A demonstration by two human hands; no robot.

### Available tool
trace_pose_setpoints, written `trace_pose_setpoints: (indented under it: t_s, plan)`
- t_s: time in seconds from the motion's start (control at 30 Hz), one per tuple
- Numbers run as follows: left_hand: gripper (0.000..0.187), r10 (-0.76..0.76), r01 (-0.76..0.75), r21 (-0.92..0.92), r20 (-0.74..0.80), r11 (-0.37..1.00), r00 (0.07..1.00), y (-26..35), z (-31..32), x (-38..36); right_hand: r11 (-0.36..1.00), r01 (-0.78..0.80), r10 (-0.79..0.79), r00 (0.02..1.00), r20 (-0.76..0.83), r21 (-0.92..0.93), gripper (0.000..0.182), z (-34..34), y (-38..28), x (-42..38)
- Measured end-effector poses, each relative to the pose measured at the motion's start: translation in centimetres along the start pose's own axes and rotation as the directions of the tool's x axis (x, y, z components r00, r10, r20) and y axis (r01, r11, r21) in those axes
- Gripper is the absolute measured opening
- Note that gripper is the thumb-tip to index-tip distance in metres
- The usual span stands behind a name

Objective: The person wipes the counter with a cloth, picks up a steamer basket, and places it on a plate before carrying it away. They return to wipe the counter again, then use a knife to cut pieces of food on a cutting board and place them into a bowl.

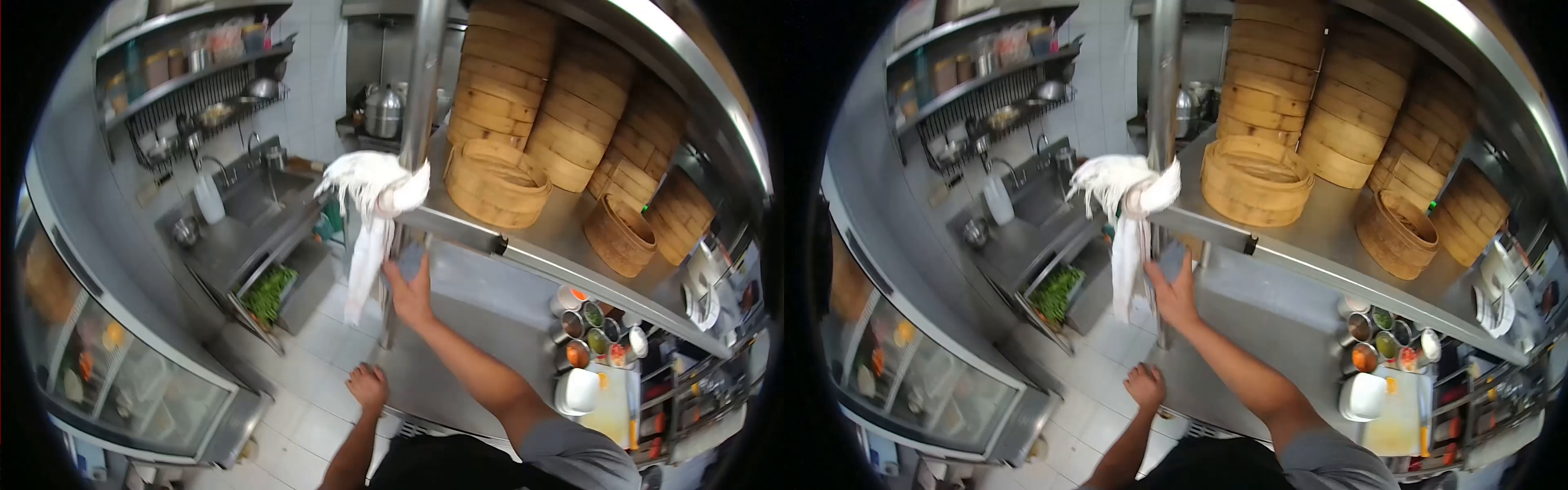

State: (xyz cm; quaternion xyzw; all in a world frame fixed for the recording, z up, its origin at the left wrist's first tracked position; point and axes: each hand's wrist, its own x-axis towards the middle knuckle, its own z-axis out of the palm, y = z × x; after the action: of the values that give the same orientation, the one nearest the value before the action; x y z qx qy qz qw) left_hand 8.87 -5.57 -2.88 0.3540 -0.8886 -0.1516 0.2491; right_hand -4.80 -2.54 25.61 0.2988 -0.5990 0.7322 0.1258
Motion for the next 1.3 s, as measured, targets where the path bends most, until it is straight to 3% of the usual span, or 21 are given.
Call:
trace_pose_setpoints:
  t_s: [0.1, 0.2, 0.23, 0.27, 0.3, 0.37, 0.5, 0.57, 0.63, 0.7, 0.77, 0.83, 0.9, 0.97, 1.0, 1.03, 1.1, 1.17, 1.23, 1.3]
  plan:
    - [0.034, 0.058, -0.057, -0.011, 0.044, 0.998, 0.997, 0.1, -0.4, 0.4, 0.925, -0.314, 0.352, 0.921, 0.165, -0.214, 0.062, -2.3, 4.8, -5.9]
    - [0.035, 0.020, -0.020, -0.018, -0.003, 1.000, 1.000, 0.2, -0.5, 0.1, 0.741, -0.136, 0.394, 0.881, 0.263, -0.658, 0.060, -5.4, 15.0, -12.7]
    - [0.035, 0.042, -0.043, -0.010, -0.058, 0.999, 0.997, -0.8, 1.2, -0.1, 0.653, -0.066, 0.416, 0.864, 0.284, -0.754, 0.061, -6.6, 16.3, -14.7]
    - [0.036, 0.015, -0.016, 0.003, 0.025, 1.000, 1.000, -0.2, 0.2, 0.1, 0.568, 0.045, 0.493, 0.781, 0.384, -0.822, 0.062, -8.3, 15.4, -16.4]
    - [0.037, -0.021, 0.019, 0.028, 0.101, 0.999, 0.995, 0.3, -1.0, 0.4, 0.493, 0.170, 0.579, 0.668, 0.468, -0.853, 0.063, -10.0, 14.3, -18.3]
    - [0.037, 0.015, -0.020, 0.043, 0.109, 0.999, 0.994, 0.4, -1.3, 0.7, 0.575, 0.400, 0.343, 0.675, 0.654, -0.714, 0.061, -13.2, 13.6, -23.8]
    - [0.042, -0.021, 0.015, 0.037, 0.171, 0.999, 0.985, 0.0, -1.4, 0.9, 0.622, 0.310, 0.354, 0.708, 0.611, -0.719, 0.063, -19.6, 10.7, -28.8]
    - [0.047, 0.103, -0.086, -0.130, 0.131, 0.988, 0.986, -1.9, -0.7, 1.3, 0.568, 0.118, 0.455, 0.779, 0.431, -0.814, 0.065, -24.1, 8.9, -30.1]
    - [0.046, 0.276, -0.317, -0.411, -0.156, 0.855, 0.948, -1.7, -2.4, 2.2, 0.533, -0.012, 0.475, 0.832, 0.287, -0.846, 0.067, -29.8, 6.8, -30.9]
    - [0.041, 0.271, -0.341, -0.668, -0.211, 0.661, 0.939, 2.8, -8.1, 3.1, 0.378, -0.122, 0.521, 0.847, 0.102, -0.918, 0.068, -34.0, 4.5, -32.6]
    - [0.037, 0.198, -0.163, -0.878, -0.080, 0.450, 0.977, 10.6, -17.1, 3.4, 0.351, -0.198, 0.528, 0.849, 0.019, -0.915, 0.068, -37.0, 2.6, -34.2]
    - [0.035, 0.284, -0.270, -0.908, -0.180, 0.320, 0.942, 16.2, -23.1, 4.0, 0.323, -0.253, 0.529, 0.847, -0.048, -0.912, 0.068, -39.2, 1.2, -34.4]
    - [0.036, 0.376, -0.502, -0.860, -0.438, 0.087, 0.816, 21.4, -26.9, 4.2, 0.301, -0.285, 0.557, 0.827, -0.075, -0.910, 0.069, -40.7, 1.0, -34.7]
    - [0.039, 0.452, -0.573, -0.820, -0.504, 0.018, 0.736, 26.5, -30.0, 4.0, 0.327, -0.324, 0.530, 0.841, -0.112, -0.888, 0.071, -42.6, 2.6, -34.4]
    - [0.043, 0.553, -0.669, -0.740, -0.531, 0.066, 0.642, 28.9, -31.9, 4.1, 0.357, -0.377, 0.506, 0.847, -0.162, -0.854, 0.073, -43.3, 2.7, -33.2]
    - [0.047, 0.653, -0.756, -0.647, -0.528, 0.105, 0.543, 31.2, -33.9, 4.3, 0.370, -0.337, 0.503, 0.856, -0.118, -0.866, 0.073, -43.7, 2.7, -32.3]
    - [0.051, 0.749, -0.864, -0.497, -0.540, 0.084, 0.384, 36.3, -37.2, 3.6, 0.177, -0.297, 0.593, 0.793, -0.139, -0.938, 0.073, -43.2, 0.8, -31.3]
    - [0.052, 0.788, -0.876, -0.483, -0.545, -0.015, 0.287, 40.6, -38.0, 3.5, 0.147, -0.273, 0.605, 0.785, -0.132, -0.951, 0.074, -42.7, 0.0, -32.5]
    - [0.053, 0.837, -0.874, -0.484, -0.496, -0.045, 0.232, 45.2, -39.6, 2.6, 0.082, -0.077, 0.603, 0.798, -0.012, -0.994, 0.073, -42.6, 0.0, -34.9]
    - [0.055, 0.888, -0.912, -0.400, -0.446, -0.087, 0.111, 50.0, -41.1, 2.6, 0.148, -0.083, 0.523, 0.853, 0.007, -0.985, 0.071, -42.8, -0.8, -36.7]
